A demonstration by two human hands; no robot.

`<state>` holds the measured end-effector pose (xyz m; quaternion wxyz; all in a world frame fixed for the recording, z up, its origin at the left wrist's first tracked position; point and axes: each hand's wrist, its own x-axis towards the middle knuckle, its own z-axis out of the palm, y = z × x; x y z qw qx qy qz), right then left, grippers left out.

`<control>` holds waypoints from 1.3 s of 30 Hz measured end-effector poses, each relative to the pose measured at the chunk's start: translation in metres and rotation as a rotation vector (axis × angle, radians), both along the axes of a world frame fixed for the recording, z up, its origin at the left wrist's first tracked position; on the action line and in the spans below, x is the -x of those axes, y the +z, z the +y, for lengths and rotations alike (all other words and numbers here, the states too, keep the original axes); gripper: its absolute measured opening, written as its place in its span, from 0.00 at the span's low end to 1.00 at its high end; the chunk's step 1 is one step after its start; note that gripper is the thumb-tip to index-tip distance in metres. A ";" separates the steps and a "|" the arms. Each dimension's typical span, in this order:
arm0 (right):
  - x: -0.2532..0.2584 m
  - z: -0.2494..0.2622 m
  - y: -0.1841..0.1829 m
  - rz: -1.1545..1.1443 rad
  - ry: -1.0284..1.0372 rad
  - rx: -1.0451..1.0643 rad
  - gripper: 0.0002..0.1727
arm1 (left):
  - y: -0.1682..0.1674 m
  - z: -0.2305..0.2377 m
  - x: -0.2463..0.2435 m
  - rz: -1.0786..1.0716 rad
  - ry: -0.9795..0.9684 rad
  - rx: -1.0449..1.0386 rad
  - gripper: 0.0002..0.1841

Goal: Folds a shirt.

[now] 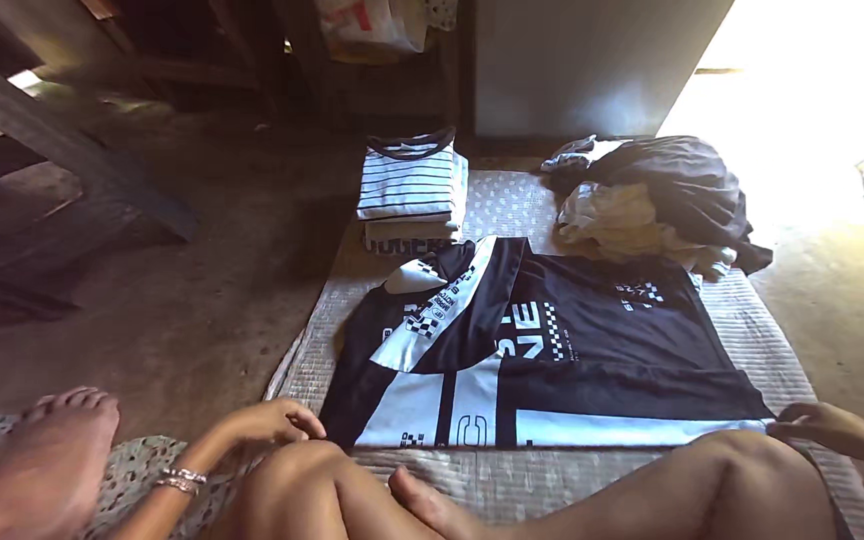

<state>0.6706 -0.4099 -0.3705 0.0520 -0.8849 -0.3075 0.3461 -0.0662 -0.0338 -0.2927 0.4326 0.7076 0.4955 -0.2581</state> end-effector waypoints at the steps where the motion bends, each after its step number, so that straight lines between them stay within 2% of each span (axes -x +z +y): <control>1: 0.013 0.015 0.019 -0.080 0.034 -0.015 0.24 | 0.017 0.009 -0.019 0.101 -0.057 -0.040 0.10; 2: 0.035 0.032 0.040 -0.142 0.067 -0.115 0.26 | 0.033 0.016 -0.045 0.141 -0.072 -0.115 0.10; 3: 0.067 0.054 0.060 -0.162 0.107 -0.257 0.24 | 0.047 0.021 -0.075 0.095 -0.055 -0.205 0.12; 5: 0.138 0.104 0.085 -0.070 0.184 -0.496 0.20 | 0.051 0.029 -0.146 -0.166 0.027 -0.338 0.15; 6: 0.169 0.130 0.088 0.024 0.213 -0.537 0.20 | 0.042 0.034 -0.183 -0.330 0.059 -0.373 0.14; 8: 0.219 0.175 0.071 0.220 0.261 -0.548 0.18 | 0.018 0.045 -0.251 -0.548 0.073 -0.410 0.15; 9: 0.238 0.191 0.053 0.295 0.299 -0.542 0.18 | 0.004 0.053 -0.281 -0.565 0.091 -0.440 0.19; 10: 0.254 0.202 0.034 0.348 0.346 -0.538 0.17 | -0.011 0.063 -0.308 -0.528 0.138 -0.481 0.23; 12: 0.274 0.208 -0.001 0.403 0.422 -0.556 0.16 | -0.025 0.077 -0.350 -0.321 0.218 -0.547 0.32; 13: 0.278 0.204 -0.017 0.390 0.434 -0.628 0.15 | -0.031 0.080 -0.361 -0.244 0.223 -0.595 0.33; 15: 0.278 0.198 -0.028 0.420 0.380 -0.726 0.13 | -0.039 0.072 -0.362 -0.268 0.185 -0.759 0.23; 18: 0.270 0.208 -0.012 0.671 0.107 -0.631 0.17 | -0.027 0.036 -0.338 -0.752 0.175 -0.964 0.14; 20: 0.269 0.220 -0.006 0.895 -0.152 -0.693 0.24 | -0.008 0.008 -0.315 -1.056 0.156 -0.813 0.11; 21: 0.268 0.224 -0.005 1.025 -0.264 -0.735 0.29 | 0.002 -0.011 -0.299 -1.084 0.099 -0.665 0.11; 23: 0.270 0.228 -0.002 1.266 -0.444 -0.866 0.39 | 0.016 -0.040 -0.263 -0.921 -0.080 -0.392 0.12; 25: 0.272 0.230 -0.003 1.456 -0.499 -0.979 0.48 | 0.025 -0.051 -0.242 -0.550 -0.181 -0.185 0.10; 26: 0.272 0.229 -0.004 1.517 -0.494 -1.019 0.46 | 0.023 -0.052 -0.240 -0.382 -0.163 -0.103 0.11; 27: 0.273 0.228 -0.003 1.553 -0.495 -1.064 0.36 | 0.017 -0.053 -0.240 -0.287 -0.115 -0.073 0.13; 28: 0.274 0.225 0.002 1.563 -0.486 -1.108 0.23 | 0.009 -0.055 -0.242 -0.301 -0.029 -0.086 0.17; 29: 0.274 0.224 0.008 1.565 -0.421 -1.149 0.16 | 0.001 -0.057 -0.245 -0.408 0.078 -0.117 0.21; 31: 0.272 0.221 0.026 1.499 -0.191 -1.163 0.12 | -0.008 -0.058 -0.258 -0.694 0.271 -0.132 0.25; 32: 0.271 0.218 0.035 1.448 -0.004 -1.143 0.12 | -0.005 -0.058 -0.266 -0.800 0.346 -0.109 0.25; 34: 0.268 0.218 0.050 1.366 0.410 -1.056 0.12 | 0.013 -0.057 -0.277 -0.960 0.458 0.065 0.24; 35: 0.268 0.219 0.058 1.331 0.552 -0.979 0.11 | 0.020 -0.055 -0.280 -1.032 0.505 0.199 0.25; 37: 0.273 0.217 0.075 1.226 0.627 -0.770 0.06 | 0.028 -0.052 -0.283 -1.173 0.600 0.347 0.15; 38: 0.276 0.217 0.083 1.133 0.564 -0.695 0.05 | 0.029 -0.051 -0.283 -1.227 0.623 0.355 0.13; 39: 0.280 0.217 0.089 1.033 0.468 -0.684 0.10 | 0.030 -0.051 -0.281 -1.281 0.612 0.338 0.16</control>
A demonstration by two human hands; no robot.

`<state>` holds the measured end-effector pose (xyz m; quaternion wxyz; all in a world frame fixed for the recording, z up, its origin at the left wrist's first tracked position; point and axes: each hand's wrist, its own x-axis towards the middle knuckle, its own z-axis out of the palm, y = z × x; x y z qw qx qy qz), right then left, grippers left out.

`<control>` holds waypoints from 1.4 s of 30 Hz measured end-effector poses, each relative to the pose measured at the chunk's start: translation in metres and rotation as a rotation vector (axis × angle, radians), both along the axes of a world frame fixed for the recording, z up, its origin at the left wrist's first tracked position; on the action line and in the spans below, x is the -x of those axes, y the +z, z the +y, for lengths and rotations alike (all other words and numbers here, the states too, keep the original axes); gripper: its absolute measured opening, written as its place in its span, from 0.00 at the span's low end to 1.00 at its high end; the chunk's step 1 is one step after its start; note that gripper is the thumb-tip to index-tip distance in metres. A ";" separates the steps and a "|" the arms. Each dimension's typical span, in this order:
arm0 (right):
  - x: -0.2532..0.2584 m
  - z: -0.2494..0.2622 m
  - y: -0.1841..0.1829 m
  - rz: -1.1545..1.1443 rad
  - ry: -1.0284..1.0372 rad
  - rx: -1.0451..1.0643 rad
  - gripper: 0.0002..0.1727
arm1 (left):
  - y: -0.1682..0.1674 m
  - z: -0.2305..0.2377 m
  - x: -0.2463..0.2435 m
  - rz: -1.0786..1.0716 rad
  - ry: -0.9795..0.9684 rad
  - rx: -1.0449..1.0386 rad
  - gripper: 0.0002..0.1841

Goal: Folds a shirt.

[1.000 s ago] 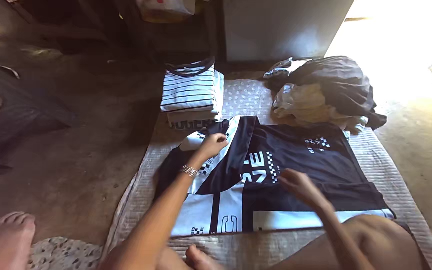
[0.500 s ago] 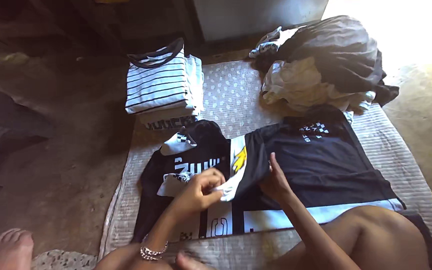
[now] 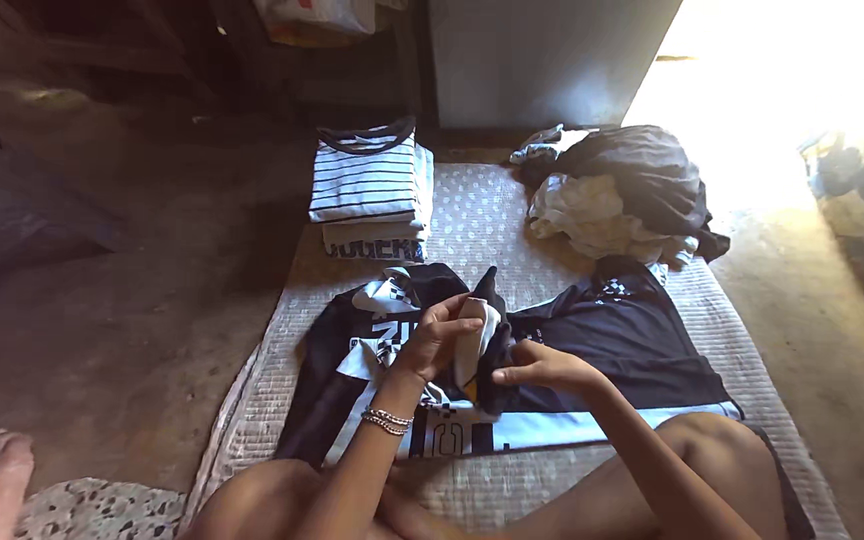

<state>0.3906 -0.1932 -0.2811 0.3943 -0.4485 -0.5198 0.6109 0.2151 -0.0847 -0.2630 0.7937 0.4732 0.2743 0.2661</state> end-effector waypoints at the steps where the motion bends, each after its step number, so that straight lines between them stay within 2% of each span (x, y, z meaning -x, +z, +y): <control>1: 0.002 0.001 0.005 -0.048 -0.110 0.001 0.17 | 0.001 -0.002 0.002 -0.033 0.016 -0.056 0.18; 2: 0.003 0.003 0.010 -0.081 -0.197 -0.028 0.24 | 0.003 -0.005 0.004 -0.041 0.037 -0.132 0.18; 3: 0.004 0.007 0.017 -0.110 -0.280 -0.071 0.24 | 0.006 -0.009 0.008 -0.034 0.045 -0.225 0.17; 5: 0.002 0.015 0.040 -0.171 -0.419 -0.135 0.15 | 0.015 -0.015 0.018 -0.066 0.019 -0.375 0.19; 8: -0.025 0.005 0.082 -0.251 -0.454 -0.287 0.13 | 0.032 -0.017 0.037 -0.126 -0.080 -0.487 0.25; 10: -0.053 -0.021 0.112 -0.231 -0.457 -0.396 0.10 | 0.038 -0.008 0.054 -0.029 -0.169 -0.592 0.30; 12: -0.083 -0.062 0.134 -0.327 -0.466 -0.435 0.09 | 0.036 0.004 0.076 0.234 -0.247 -0.694 0.29; 14: -0.120 -0.108 0.120 -0.434 -0.620 -0.346 0.06 | 0.033 0.015 0.094 0.671 -0.316 -0.753 0.26; 17: -0.181 -0.166 0.050 -0.001 -0.845 -0.212 0.16 | 0.011 0.031 0.105 1.248 -0.425 -0.741 0.24; 19: -0.204 -0.191 0.013 0.079 -0.944 -0.034 0.25 | -0.005 0.033 0.105 1.405 -0.451 -0.666 0.30; 21: -0.211 -0.204 -0.014 0.001 -0.973 0.303 0.35 | -0.018 0.028 0.102 1.448 -0.381 -0.659 0.37; 23: -0.206 -0.199 -0.040 -0.212 -0.919 0.566 0.31 | -0.028 0.020 0.099 1.444 -0.301 -0.701 0.35; 26: -0.196 -0.175 -0.065 -0.610 -0.757 0.671 0.25 | -0.041 0.013 0.103 1.442 -0.310 -0.764 0.27; 28: -0.195 -0.160 -0.069 -0.707 -0.696 0.702 0.25 | -0.047 0.010 0.111 1.455 -0.334 -0.774 0.27; 31: -0.198 -0.160 -0.065 -0.592 -0.783 0.595 0.22 | -0.049 0.007 0.122 1.452 -0.332 -0.829 0.30; 34: -0.209 -0.171 -0.059 -0.435 -0.959 0.257 0.05 | -0.048 0.008 0.128 1.466 -0.340 -0.839 0.31; 36: -0.213 -0.175 -0.049 -0.375 -1.056 0.136 0.07 | -0.047 0.009 0.134 1.457 -0.325 -0.857 0.26; 39: -0.228 -0.187 -0.037 -0.459 -1.082 0.149 0.10 | -0.045 0.006 0.152 1.307 -0.228 -0.876 0.15; 42: -0.238 -0.197 -0.039 -0.340 -1.185 0.158 0.11 | -0.037 -0.011 0.176 1.294 -0.166 -0.943 0.15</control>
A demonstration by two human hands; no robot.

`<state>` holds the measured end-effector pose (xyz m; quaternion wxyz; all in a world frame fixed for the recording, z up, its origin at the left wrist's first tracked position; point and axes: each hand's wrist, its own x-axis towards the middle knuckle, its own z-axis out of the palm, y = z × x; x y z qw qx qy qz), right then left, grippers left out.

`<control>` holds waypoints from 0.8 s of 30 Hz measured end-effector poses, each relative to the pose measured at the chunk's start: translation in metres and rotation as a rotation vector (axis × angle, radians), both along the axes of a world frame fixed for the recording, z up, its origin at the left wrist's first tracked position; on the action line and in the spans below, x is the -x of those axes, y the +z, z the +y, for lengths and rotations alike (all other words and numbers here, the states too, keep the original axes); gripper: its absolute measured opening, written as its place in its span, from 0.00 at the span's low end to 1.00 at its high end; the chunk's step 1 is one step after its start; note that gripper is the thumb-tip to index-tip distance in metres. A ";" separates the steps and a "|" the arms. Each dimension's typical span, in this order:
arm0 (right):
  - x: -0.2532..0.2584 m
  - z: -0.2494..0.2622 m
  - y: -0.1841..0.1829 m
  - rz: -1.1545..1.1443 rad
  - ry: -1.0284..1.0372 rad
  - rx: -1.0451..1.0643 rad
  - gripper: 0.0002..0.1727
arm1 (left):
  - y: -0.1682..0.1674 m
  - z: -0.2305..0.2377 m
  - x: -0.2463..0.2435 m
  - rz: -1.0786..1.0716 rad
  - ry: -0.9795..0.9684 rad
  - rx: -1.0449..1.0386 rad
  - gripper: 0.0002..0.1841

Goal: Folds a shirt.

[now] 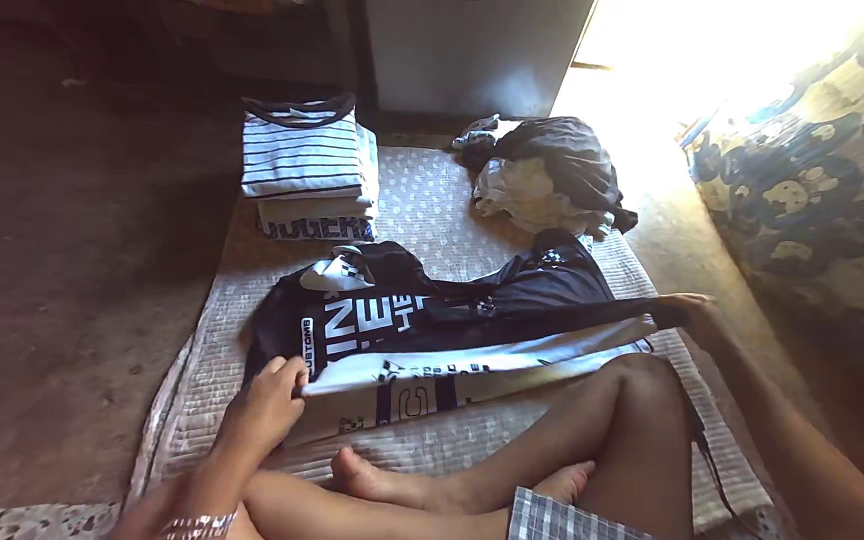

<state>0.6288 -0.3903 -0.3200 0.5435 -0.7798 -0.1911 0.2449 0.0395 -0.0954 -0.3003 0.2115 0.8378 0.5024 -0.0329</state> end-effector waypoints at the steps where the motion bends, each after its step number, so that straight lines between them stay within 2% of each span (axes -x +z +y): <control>1: 0.001 0.002 -0.003 0.071 -0.082 0.011 0.10 | 0.002 -0.006 0.008 0.043 0.005 0.013 0.17; 2: 0.002 0.006 -0.007 0.140 -0.156 0.103 0.10 | 0.003 -0.011 0.016 0.111 0.009 0.071 0.20; 3: 0.002 0.009 -0.013 0.197 -0.191 0.245 0.18 | 0.002 -0.014 0.021 0.201 0.009 0.162 0.24; 4: 0.001 0.009 -0.018 0.260 -0.167 0.383 0.31 | 0.000 -0.016 0.022 0.278 0.014 0.244 0.27; 5: 0.002 0.009 -0.021 0.313 -0.093 0.485 0.41 | -0.001 -0.018 0.018 0.323 0.019 0.283 0.29; 6: 0.002 0.008 -0.024 0.358 0.011 0.550 0.46 | 0.002 -0.021 0.011 0.323 0.020 0.270 0.29; 7: 0.002 0.006 -0.026 0.378 0.115 0.585 0.44 | 0.007 -0.023 -0.001 0.276 0.019 0.227 0.27; 8: 0.003 0.004 -0.028 0.363 0.201 0.602 0.37 | 0.012 -0.025 -0.016 0.219 0.003 0.180 0.24; 10: 0.005 0.000 -0.032 0.265 0.216 0.576 0.22 | 0.015 -0.024 -0.053 0.071 -0.069 0.158 0.21; 13: 0.008 -0.002 -0.028 0.061 0.142 0.387 0.16 | -0.004 -0.010 -0.116 -0.153 -0.208 0.195 0.24; 15: 0.008 -0.002 -0.020 -0.036 0.146 0.237 0.12 | -0.023 0.005 -0.149 -0.196 -0.247 0.175 0.25; 17: 0.009 -0.004 -0.005 -0.072 0.147 0.147 0.12 | -0.034 0.019 -0.166 -0.258 -0.250 0.178 0.19; 20: 0.005 -0.013 0.004 -0.052 0.105 0.059 0.11 | -0.035 0.038 -0.167 -0.401 -0.172 0.308 0.09; 22: -0.003 -0.019 -0.007 0.007 0.125 0.106 0.11 | -0.036 0.048 -0.160 -0.526 -0.064 0.359 0.06; 24: -0.009 -0.023 -0.028 0.085 0.179 0.250 0.14 | -0.039 0.047 -0.156 -0.598 0.085 0.355 0.05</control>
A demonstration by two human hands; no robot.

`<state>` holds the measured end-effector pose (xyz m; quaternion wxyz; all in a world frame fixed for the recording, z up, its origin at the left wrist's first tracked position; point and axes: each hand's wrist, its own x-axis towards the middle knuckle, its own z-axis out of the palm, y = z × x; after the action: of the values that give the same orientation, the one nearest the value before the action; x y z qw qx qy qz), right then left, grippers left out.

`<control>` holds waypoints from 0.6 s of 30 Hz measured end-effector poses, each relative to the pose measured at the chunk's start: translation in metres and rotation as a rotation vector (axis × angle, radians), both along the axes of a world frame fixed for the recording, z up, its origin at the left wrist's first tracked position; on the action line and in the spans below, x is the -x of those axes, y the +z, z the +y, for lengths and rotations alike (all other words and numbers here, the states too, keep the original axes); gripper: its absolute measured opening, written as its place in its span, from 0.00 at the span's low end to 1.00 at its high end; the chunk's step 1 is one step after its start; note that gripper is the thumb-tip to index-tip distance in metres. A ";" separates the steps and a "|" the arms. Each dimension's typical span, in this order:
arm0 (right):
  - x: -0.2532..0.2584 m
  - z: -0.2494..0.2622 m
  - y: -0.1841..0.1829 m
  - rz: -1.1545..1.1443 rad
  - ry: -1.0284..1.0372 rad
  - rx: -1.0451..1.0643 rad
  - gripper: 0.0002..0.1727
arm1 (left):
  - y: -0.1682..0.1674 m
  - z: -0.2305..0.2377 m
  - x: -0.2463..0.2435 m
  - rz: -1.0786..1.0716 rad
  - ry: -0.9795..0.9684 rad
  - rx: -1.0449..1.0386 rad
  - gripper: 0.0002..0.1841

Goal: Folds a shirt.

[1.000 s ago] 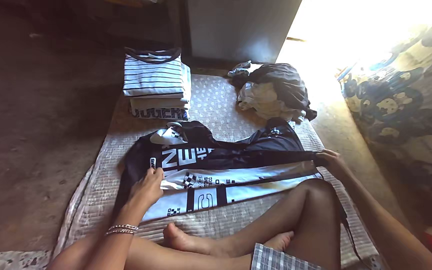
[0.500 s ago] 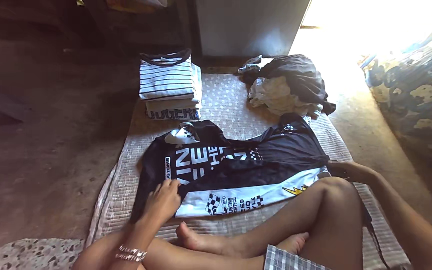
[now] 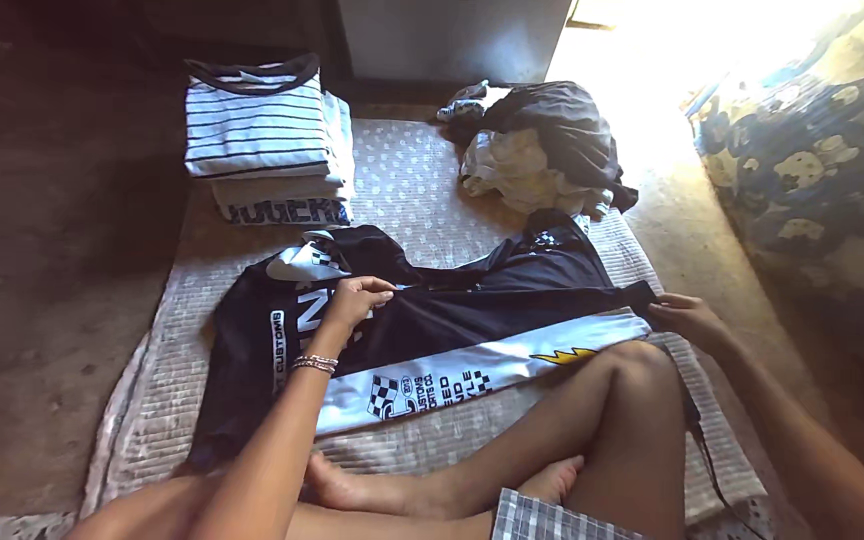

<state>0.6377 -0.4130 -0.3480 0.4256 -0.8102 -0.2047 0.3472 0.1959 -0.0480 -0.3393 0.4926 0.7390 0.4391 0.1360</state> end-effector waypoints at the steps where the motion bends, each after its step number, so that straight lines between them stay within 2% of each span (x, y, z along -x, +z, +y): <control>1: -0.002 -0.001 -0.011 0.034 0.037 0.077 0.16 | 0.000 -0.003 0.000 0.034 0.049 -0.020 0.06; 4: -0.002 0.000 -0.029 0.040 0.025 0.206 0.17 | 0.000 -0.024 0.000 0.153 0.109 -0.195 0.12; 6: 0.001 0.007 -0.024 -0.031 0.009 0.304 0.19 | -0.001 -0.045 0.003 0.189 0.022 -0.338 0.13; 9: 0.013 0.017 -0.011 -0.423 0.129 0.428 0.25 | 0.007 -0.086 0.016 0.247 -0.298 -0.336 0.15; 11: 0.037 0.031 0.006 -0.626 0.250 0.363 0.23 | 0.025 -0.109 0.027 0.444 -0.395 -0.215 0.17; 13: 0.066 0.050 0.018 -0.600 0.406 0.238 0.21 | 0.045 -0.119 0.042 0.753 -0.389 -0.117 0.28; 15: 0.089 0.067 0.014 -0.449 0.554 0.215 0.21 | 0.049 -0.112 0.072 0.954 -0.299 -0.073 0.37; 17: 0.105 0.085 0.009 -0.327 0.663 0.359 0.26 | 0.045 -0.091 0.110 1.048 -0.153 0.003 0.34; 18: 0.112 0.093 0.011 -0.291 0.690 0.438 0.29 | 0.045 -0.080 0.129 1.080 -0.082 0.051 0.29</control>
<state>0.5257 -0.3200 -0.3374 0.0695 -0.8061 -0.4430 0.3863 0.0673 -0.1276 -0.2944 0.2194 0.7080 0.6039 -0.2931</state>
